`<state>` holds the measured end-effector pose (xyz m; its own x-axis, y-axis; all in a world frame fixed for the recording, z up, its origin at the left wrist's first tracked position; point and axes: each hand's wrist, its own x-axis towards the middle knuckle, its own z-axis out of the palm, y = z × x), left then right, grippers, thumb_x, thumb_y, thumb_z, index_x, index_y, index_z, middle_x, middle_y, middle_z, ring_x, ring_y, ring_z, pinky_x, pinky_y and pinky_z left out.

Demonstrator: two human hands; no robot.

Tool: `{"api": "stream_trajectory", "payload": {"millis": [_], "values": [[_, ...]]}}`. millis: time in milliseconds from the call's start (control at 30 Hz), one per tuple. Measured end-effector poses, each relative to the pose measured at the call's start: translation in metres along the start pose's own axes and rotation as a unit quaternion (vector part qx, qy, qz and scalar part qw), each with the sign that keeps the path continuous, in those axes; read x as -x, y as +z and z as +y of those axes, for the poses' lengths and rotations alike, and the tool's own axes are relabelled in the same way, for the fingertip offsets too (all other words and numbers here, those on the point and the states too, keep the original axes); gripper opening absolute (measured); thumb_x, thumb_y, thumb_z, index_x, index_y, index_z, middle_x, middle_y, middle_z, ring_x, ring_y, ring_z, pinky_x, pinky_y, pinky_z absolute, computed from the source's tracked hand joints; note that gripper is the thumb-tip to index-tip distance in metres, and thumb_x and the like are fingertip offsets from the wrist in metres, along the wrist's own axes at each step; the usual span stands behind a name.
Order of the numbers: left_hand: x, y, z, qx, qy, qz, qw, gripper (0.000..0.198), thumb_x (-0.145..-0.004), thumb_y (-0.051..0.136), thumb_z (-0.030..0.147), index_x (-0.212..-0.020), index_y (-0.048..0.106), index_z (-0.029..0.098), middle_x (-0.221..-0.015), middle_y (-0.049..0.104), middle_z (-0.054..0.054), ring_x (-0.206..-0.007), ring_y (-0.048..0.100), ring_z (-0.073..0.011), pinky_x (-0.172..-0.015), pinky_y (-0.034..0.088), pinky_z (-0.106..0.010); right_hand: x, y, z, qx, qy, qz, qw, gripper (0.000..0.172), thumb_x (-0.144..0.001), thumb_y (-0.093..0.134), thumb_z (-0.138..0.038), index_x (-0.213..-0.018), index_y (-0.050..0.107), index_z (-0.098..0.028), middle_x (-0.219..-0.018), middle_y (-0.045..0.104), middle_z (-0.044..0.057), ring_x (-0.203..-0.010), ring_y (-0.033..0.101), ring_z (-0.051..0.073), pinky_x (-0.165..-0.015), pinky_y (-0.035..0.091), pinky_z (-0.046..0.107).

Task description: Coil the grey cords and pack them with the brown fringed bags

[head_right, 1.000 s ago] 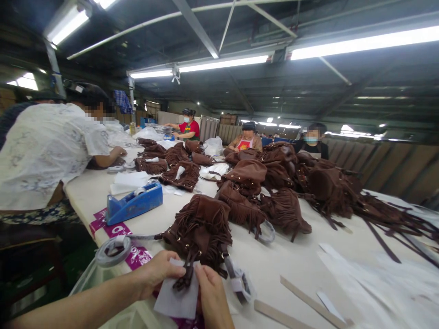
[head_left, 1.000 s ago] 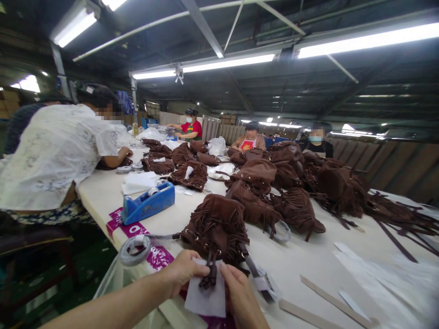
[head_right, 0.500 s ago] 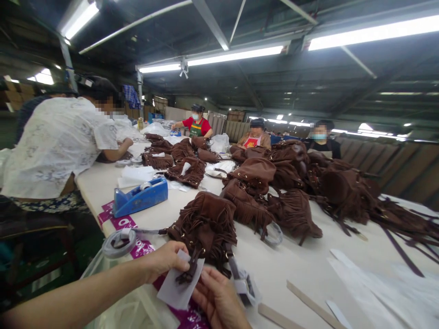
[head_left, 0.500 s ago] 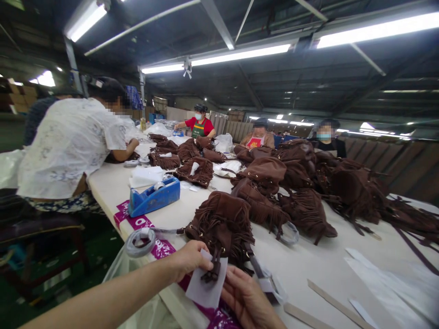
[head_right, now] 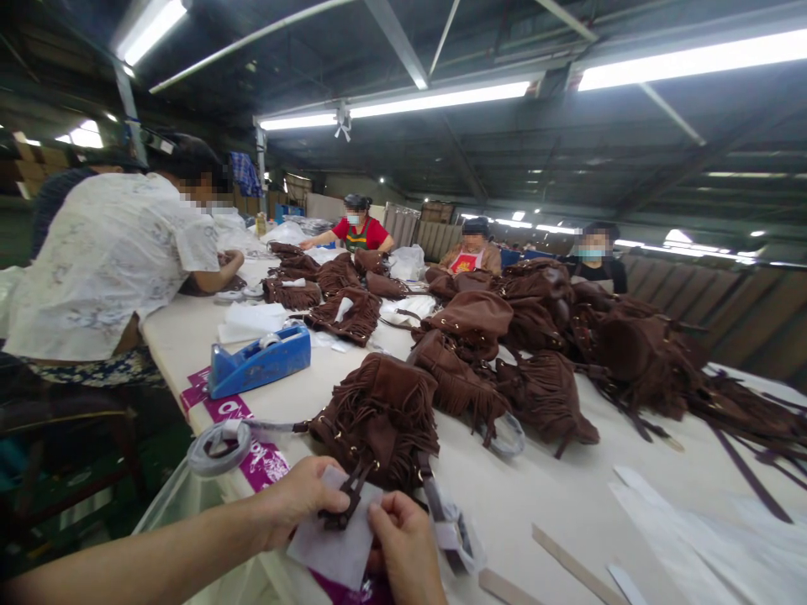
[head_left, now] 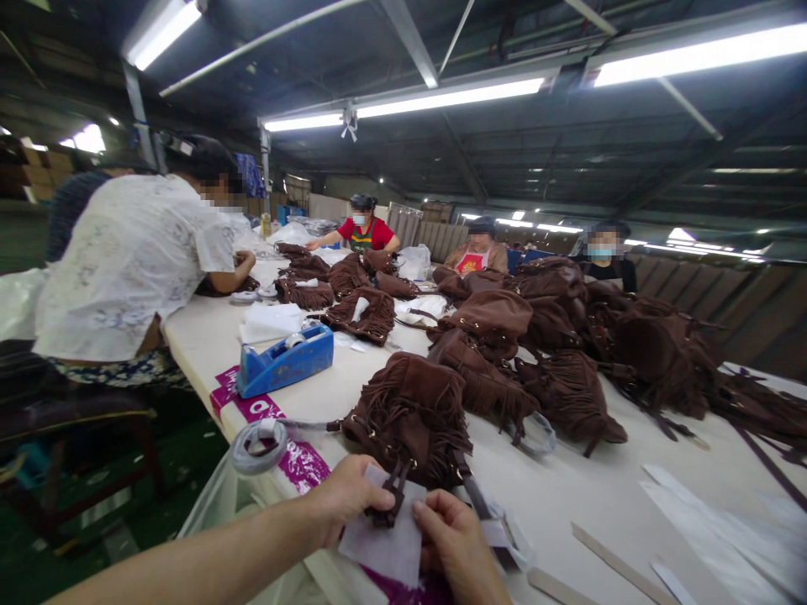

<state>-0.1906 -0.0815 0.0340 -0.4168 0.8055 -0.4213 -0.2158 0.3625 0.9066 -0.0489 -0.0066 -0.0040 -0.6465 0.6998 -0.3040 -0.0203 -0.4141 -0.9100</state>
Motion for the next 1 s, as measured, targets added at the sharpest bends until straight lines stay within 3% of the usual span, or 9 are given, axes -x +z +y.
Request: {"api": "stream_trajectory", "payload": {"millis": [100, 200, 267, 367, 533, 733, 867, 1000], "values": [[0.000, 0.000, -0.001, 0.003, 0.012, 0.001, 1.000, 0.026, -0.049, 0.064, 0.010, -0.072, 0.053, 0.017, -0.057, 0.054, 0.007, -0.055, 0.048, -0.0115, -0.050, 0.035, -0.021, 0.003, 0.001, -0.004, -0.046, 0.006, -0.024, 0.999, 0.046, -0.053, 0.082, -0.053, -0.065, 0.057, -0.016, -0.053, 0.057, -0.003, -0.044, 0.052, 0.011, -0.040, 0.040, 0.020], [0.001, 0.001, 0.000, 0.003, 0.037, 0.012, 0.999, 0.024, -0.048, 0.064, 0.010, -0.068, 0.052, 0.018, -0.055, 0.050, 0.008, -0.054, 0.045, -0.0099, -0.051, 0.033, -0.020, 0.009, 0.001, -0.011, -0.100, 0.016, -0.097, 0.990, 0.040, -0.065, 0.078, -0.049, -0.077, 0.065, -0.013, -0.070, 0.067, 0.004, -0.062, 0.063, 0.016, -0.055, 0.049, 0.026], [0.001, 0.002, 0.000, -0.006, 0.056, 0.015, 0.998, 0.022, -0.047, 0.062, 0.010, -0.065, 0.052, 0.018, -0.054, 0.049, 0.008, -0.054, 0.044, -0.0096, -0.050, 0.032, -0.020, 0.010, -0.001, -0.011, -0.115, 0.019, -0.118, 0.986, 0.037, -0.065, 0.080, -0.044, -0.080, 0.067, -0.012, -0.076, 0.069, 0.007, -0.071, 0.066, 0.018, -0.062, 0.051, 0.028], [0.003, 0.002, -0.001, -0.010, 0.071, 0.008, 0.997, 0.020, -0.048, 0.061, 0.011, -0.064, 0.052, 0.018, -0.055, 0.050, 0.008, -0.054, 0.043, -0.0099, -0.050, 0.031, -0.020, 0.008, -0.002, -0.006, -0.097, 0.009, -0.088, 0.991, 0.034, -0.059, 0.085, -0.037, -0.071, 0.063, -0.013, -0.070, 0.067, 0.003, -0.062, 0.062, 0.012, -0.057, 0.048, 0.021], [0.008, 0.007, -0.008, 0.008, 0.068, -0.005, 0.998, 0.019, -0.049, 0.061, 0.014, -0.066, 0.055, 0.017, -0.053, 0.050, 0.008, -0.053, 0.043, -0.0101, -0.048, 0.031, -0.019, 0.000, -0.003, 0.001, -0.019, -0.035, -0.065, 0.997, 0.041, -0.059, 0.084, -0.042, -0.062, 0.052, -0.016, -0.051, 0.051, -0.007, -0.042, 0.040, 0.004, -0.038, 0.030, 0.015], [0.011, 0.006, -0.008, 0.018, 0.027, -0.023, 0.999, 0.029, -0.047, 0.047, 0.007, -0.071, 0.060, 0.015, -0.054, 0.055, 0.005, -0.049, 0.050, -0.0120, -0.044, 0.034, -0.020, -0.004, -0.001, -0.004, 0.041, -0.049, -0.053, 0.997, 0.039, -0.063, 0.078, -0.043, -0.064, 0.048, -0.019, -0.051, 0.047, -0.008, -0.043, 0.039, 0.006, -0.041, 0.031, 0.018], [0.004, 0.001, -0.005, 0.025, 0.024, 0.001, 0.999, 0.029, -0.046, 0.047, 0.003, -0.070, 0.050, 0.019, -0.049, 0.053, 0.009, -0.040, 0.045, -0.0102, -0.037, 0.033, -0.019, -0.009, 0.008, -0.004, 0.060, -0.074, -0.029, 0.995, 0.039, -0.059, 0.076, -0.036, -0.062, 0.041, -0.021, -0.050, 0.042, -0.009, -0.043, 0.035, 0.007, -0.042, 0.028, 0.019], [-0.006, -0.001, -0.002, -0.001, 0.040, 0.022, 0.999, 0.025, -0.047, 0.049, 0.001, -0.064, 0.046, 0.019, -0.043, 0.048, 0.010, -0.034, 0.041, -0.0085, -0.033, 0.030, -0.018, -0.013, 0.011, 0.003, 0.134, -0.122, -0.013, 0.983, 0.027, -0.062, 0.068, -0.029, -0.064, 0.042, -0.021, -0.050, 0.040, -0.009, -0.046, 0.034, 0.008, -0.043, 0.026, 0.019]]}}
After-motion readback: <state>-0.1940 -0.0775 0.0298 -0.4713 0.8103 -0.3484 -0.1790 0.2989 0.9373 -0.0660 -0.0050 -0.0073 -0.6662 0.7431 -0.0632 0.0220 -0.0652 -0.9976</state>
